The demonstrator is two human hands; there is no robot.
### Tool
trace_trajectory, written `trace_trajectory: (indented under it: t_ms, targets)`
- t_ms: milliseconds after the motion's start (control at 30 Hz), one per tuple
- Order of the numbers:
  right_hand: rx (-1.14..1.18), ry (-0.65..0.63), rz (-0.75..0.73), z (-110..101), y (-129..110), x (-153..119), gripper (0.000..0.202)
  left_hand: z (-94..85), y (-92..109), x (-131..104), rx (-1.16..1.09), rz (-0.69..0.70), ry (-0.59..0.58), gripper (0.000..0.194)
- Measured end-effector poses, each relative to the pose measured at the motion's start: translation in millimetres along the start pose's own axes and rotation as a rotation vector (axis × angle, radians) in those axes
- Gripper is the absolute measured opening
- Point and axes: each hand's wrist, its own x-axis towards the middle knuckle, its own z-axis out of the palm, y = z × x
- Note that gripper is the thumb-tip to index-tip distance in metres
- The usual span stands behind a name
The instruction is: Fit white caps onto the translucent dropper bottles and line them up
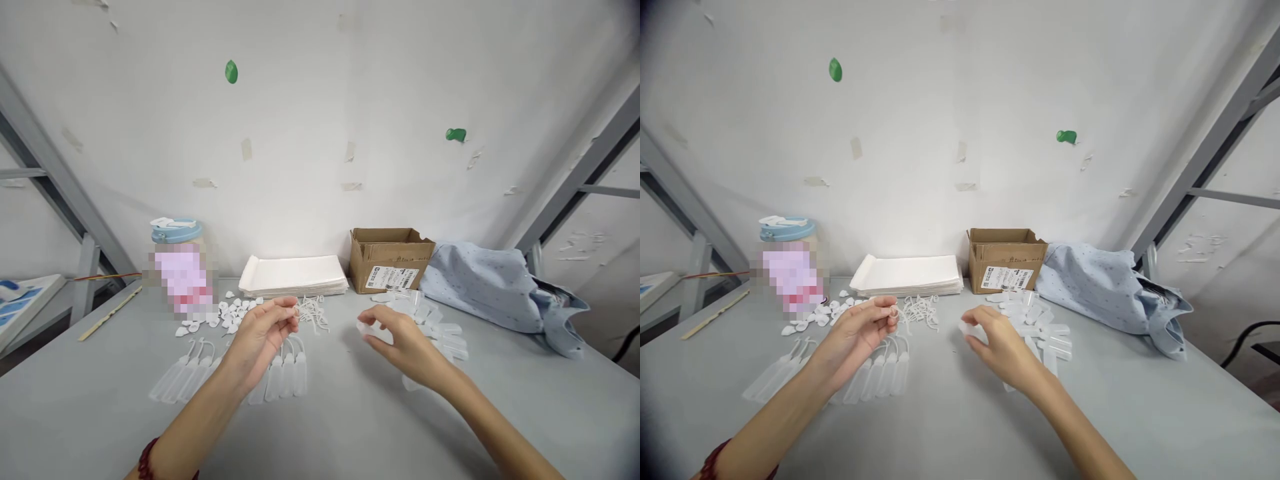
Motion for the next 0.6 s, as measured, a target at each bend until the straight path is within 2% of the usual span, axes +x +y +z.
trace_trajectory:
  t_ms: [133, 233, 367, 600]
  targets:
    - [0.202, 0.082, -0.132, 15.5, -21.5, -5.7, 0.017, 5.6, -4.6, -7.4, 0.064, -0.082, -0.105, 0.015]
    - [0.282, 0.077, -0.149, 25.4, -30.7, -9.0, 0.018, 9.7, -9.2, -12.1, 0.144, -0.119, -0.178, 0.012]
    - [0.323, 0.117, -0.165, 34.4, -31.8, -11.2, 0.022, 15.0, -14.0, -16.1, 0.215, -0.145, -0.244, 0.011]
    - [0.326, 0.146, -0.193, 40.7, -31.8, -11.5, 0.021, 19.9, -22.0, -19.9, 0.262, -0.161, -0.187, 0.012]
